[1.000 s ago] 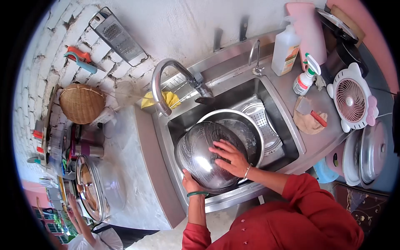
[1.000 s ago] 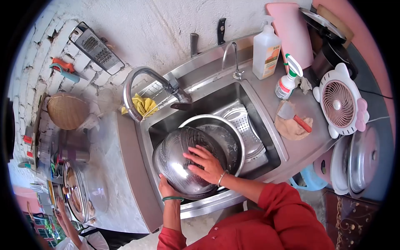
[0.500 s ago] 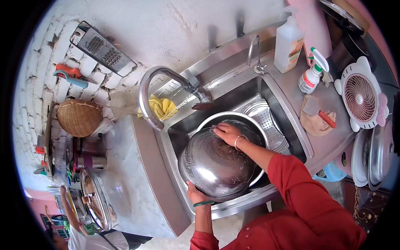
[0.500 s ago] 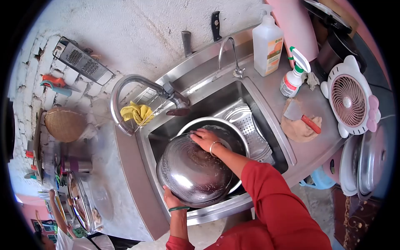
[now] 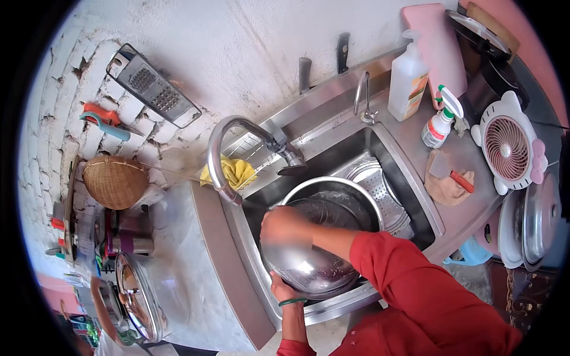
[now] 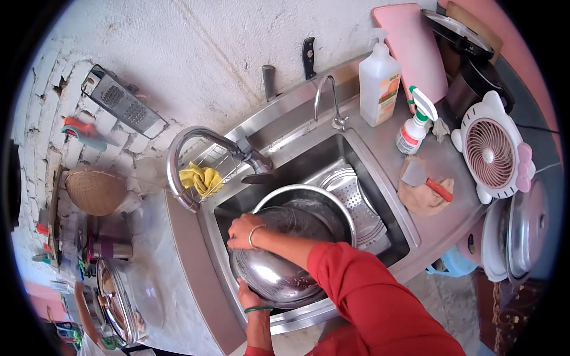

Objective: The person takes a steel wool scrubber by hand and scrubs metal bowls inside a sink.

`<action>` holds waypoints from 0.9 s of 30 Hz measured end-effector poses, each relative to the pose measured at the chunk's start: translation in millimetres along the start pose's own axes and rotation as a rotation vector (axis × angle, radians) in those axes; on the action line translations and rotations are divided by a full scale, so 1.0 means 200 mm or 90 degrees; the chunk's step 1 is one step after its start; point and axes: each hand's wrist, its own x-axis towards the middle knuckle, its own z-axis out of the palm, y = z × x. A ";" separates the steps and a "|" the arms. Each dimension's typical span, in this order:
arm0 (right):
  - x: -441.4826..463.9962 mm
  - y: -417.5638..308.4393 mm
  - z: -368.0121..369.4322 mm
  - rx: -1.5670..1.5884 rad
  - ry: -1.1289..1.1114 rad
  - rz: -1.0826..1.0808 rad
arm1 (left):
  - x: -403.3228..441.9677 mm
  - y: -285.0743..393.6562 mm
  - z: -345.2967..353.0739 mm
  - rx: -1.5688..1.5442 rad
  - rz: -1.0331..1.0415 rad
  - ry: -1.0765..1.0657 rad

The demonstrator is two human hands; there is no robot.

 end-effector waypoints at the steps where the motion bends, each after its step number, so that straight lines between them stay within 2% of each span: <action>1: 0.05 0.11 -0.04 0.064 0.005 0.099 | 0.00 0.00 0.00 0.029 0.011 0.025; 2: 0.07 0.22 -0.06 0.125 0.011 0.196 | 0.00 -0.01 -0.01 0.032 0.009 0.025; 4: 0.02 0.50 -0.02 0.202 0.094 0.263 | 0.00 0.00 0.00 0.002 0.008 0.034; 5: -0.03 0.69 0.06 0.209 0.113 0.344 | 0.00 0.00 0.00 0.009 0.008 0.039; 8: -0.43 0.79 0.12 0.253 0.223 0.412 | 0.01 0.01 0.00 -0.003 0.001 0.034; 10: -0.65 0.60 0.21 0.250 0.390 0.311 | 0.04 -0.03 -0.04 0.006 -0.003 0.035; 11: -0.75 0.46 0.23 0.172 0.414 0.256 | 0.06 -0.04 -0.06 0.019 -0.003 0.037; 12: -0.82 0.31 0.24 0.095 0.436 0.200 | 0.05 -0.03 -0.07 0.023 -0.005 0.034; 14: -0.85 0.02 0.23 0.099 0.443 0.055 | 0.07 -0.03 -0.06 0.015 -0.029 0.011; 16: -0.74 -0.07 0.21 0.063 0.404 -0.024 | 0.04 0.00 -0.04 -0.017 -0.064 -0.007; 18: -0.51 0.06 0.18 0.070 0.358 -0.040 | 0.08 -0.05 -0.10 0.000 -0.045 -0.008; 20: -0.29 0.33 0.15 0.062 0.325 0.027 | 0.10 -0.06 -0.09 0.005 -0.040 -0.004; 21: -0.27 0.44 0.12 0.109 0.308 0.104 | 0.10 -0.07 -0.09 0.004 -0.034 -0.002; 22: -0.30 0.52 0.11 0.156 0.288 0.181 | 0.09 -0.06 -0.09 0.005 -0.036 0.004; 25: -0.60 0.54 0.18 0.100 0.334 0.200 | 0.06 -0.05 -0.06 -0.011 -0.007 0.004; 27: -0.79 0.42 0.23 0.114 0.348 0.179 | 0.06 -0.04 -0.06 0.011 -0.002 0.010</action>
